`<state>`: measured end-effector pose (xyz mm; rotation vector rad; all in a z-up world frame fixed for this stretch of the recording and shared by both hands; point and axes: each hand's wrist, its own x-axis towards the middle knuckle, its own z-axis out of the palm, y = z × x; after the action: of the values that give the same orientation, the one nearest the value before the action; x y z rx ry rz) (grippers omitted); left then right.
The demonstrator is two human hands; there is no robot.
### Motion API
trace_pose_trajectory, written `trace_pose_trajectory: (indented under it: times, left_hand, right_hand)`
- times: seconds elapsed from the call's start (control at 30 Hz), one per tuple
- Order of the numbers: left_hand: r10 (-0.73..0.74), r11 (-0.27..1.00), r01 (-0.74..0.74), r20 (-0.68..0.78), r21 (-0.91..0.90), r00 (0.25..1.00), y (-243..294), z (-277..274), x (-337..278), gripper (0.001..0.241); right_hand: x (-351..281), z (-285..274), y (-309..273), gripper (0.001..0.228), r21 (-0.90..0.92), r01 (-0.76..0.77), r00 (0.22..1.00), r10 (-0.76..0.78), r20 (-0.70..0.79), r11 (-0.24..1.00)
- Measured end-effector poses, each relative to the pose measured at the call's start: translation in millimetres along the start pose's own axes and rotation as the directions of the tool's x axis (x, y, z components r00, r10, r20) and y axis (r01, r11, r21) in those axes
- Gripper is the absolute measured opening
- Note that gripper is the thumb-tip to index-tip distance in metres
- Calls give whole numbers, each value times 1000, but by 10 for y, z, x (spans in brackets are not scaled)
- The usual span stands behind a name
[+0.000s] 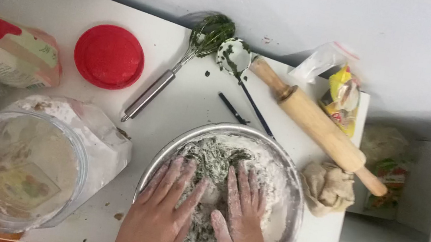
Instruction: Knead the dough with green leaves in a bowl and add some seasoning from a small bottle.
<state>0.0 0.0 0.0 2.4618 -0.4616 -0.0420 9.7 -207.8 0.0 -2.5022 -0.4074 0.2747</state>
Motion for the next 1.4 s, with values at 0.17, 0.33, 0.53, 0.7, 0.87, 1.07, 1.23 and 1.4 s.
trace_pose_trajectory:
  times: [0.17, 0.33, 0.53, 0.7, 0.87, 1.07, 1.23, 1.4]
  left_hand:
    - [87, 996, -88, 10, 7, 996, -134, 184, -80, 58]
    - [123, 988, -120, -24, 97, 992, -235, 418, -89, 56]
    - [180, 954, -149, -100, 259, 978, -380, 626, -111, 47]
    - [169, 943, -136, -87, 304, 982, -423, 683, -124, 47]
    - [171, 953, -144, -83, 265, 982, -357, 609, -103, 51]
    - [147, 969, -141, -13, 203, 989, -251, 411, -119, 61]
    - [150, 982, -144, -44, 118, 988, -113, 224, -174, 59]
    - [143, 963, -112, -111, 247, 984, 15, 228, -270, 51]
  right_hand:
    - [-83, 158, 233, 79, -95, 15, 998, -9, 67, 995]
    - [-222, 408, 615, 87, -264, 62, 995, -38, 95, 962]
    - [-350, 673, 828, 86, -372, 153, 978, -194, -73, 916]
    - [-395, 784, 913, 53, -527, 124, 969, -217, -119, 841]
    - [-375, 628, 731, 71, -457, 113, 987, -153, -52, 882]
    - [-315, 512, 656, 93, -363, 171, 983, -184, 1, 916]
    - [-295, 309, 462, 82, -245, 191, 981, -187, 40, 950]
    - [-365, 185, 174, 68, -203, 142, 988, -151, -27, 969]
